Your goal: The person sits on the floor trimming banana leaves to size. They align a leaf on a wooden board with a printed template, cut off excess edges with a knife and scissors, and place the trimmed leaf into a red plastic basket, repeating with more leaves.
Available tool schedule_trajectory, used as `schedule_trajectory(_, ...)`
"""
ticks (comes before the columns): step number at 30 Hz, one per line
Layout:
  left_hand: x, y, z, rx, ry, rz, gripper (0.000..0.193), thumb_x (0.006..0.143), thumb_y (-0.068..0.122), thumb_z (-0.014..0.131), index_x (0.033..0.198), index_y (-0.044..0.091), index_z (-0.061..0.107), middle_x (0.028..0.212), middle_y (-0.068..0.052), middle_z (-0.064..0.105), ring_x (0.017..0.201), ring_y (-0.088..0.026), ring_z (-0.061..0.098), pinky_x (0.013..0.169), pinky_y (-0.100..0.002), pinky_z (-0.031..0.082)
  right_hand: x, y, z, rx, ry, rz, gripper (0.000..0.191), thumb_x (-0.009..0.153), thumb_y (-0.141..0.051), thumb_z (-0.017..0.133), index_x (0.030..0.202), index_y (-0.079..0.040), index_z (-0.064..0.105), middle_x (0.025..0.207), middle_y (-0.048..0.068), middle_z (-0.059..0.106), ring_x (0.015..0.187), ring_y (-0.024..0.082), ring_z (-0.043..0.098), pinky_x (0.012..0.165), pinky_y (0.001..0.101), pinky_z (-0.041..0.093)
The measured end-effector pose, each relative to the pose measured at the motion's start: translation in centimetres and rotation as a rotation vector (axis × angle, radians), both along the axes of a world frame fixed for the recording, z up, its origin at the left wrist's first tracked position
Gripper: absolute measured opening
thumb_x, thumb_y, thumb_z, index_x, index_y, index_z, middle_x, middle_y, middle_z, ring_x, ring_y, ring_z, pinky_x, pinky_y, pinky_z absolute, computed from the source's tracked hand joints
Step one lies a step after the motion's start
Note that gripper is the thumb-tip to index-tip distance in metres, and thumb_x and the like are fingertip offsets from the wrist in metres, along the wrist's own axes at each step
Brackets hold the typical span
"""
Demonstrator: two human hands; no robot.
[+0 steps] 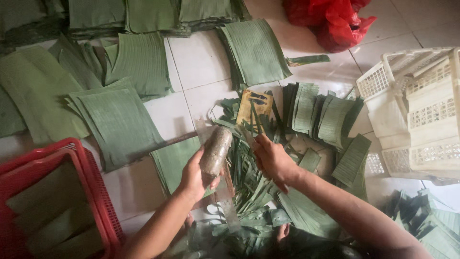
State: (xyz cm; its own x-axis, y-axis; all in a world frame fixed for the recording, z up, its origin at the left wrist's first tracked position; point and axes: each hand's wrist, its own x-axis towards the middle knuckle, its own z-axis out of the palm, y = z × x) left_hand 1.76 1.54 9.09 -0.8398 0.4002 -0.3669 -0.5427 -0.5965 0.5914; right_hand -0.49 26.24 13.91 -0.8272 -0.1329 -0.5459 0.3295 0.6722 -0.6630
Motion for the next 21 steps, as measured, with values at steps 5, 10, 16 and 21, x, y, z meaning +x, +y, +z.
schedule_trajectory(5,0.3,0.9,-1.4,-0.126,-0.155,0.087,0.047,0.105,0.045,0.041,0.118,0.004,0.060,0.080,-0.011,0.067,0.049,-0.022,0.057,0.036,-0.036,0.040,1.5,0.5,-2.1,-0.353,0.522,0.444,0.016,0.090,-0.007,0.063,0.106,-0.008,0.060,0.092,0.014,0.063,0.068,0.025,0.065,0.059,0.0398,0.056)
schedule_trajectory(10,0.2,1.3,-1.4,-0.124,-0.094,-0.013,0.053,0.102,0.051,0.038,0.117,0.005,0.060,0.073,-0.015,0.066,0.041,-0.021,0.055,0.034,-0.034,0.039,1.5,0.7,-3.2,-0.173,0.529,0.371,0.014,0.096,-0.005,0.054,0.109,-0.003,0.059,0.091,0.014,0.058,0.065,0.028,0.068,0.056,0.0396,0.056)
schedule_trajectory(16,0.6,1.9,-0.5,-0.159,-0.086,-0.058,0.056,0.104,0.053,0.037,0.129,0.006,0.055,0.072,-0.014,0.064,0.039,-0.019,0.051,0.034,-0.032,0.040,0.2,1.3,-2.5,-0.209,0.322,0.200,0.018,0.097,-0.019,0.055,0.105,-0.004,0.061,0.075,0.014,0.064,0.057,0.022,0.063,0.048,0.0369,0.052)
schedule_trajectory(21,1.5,5.1,-1.8,-0.527,0.214,-0.041,0.059,0.103,0.046,0.034,0.154,0.017,0.038,0.091,-0.009,0.064,0.058,-0.021,0.056,0.039,-0.037,0.042,0.6,1.5,-3.8,-0.571,-0.190,-0.345,0.040,0.092,-0.047,0.059,0.105,-0.009,0.061,0.071,0.015,0.073,0.042,0.016,0.049,0.038,0.0321,0.040)
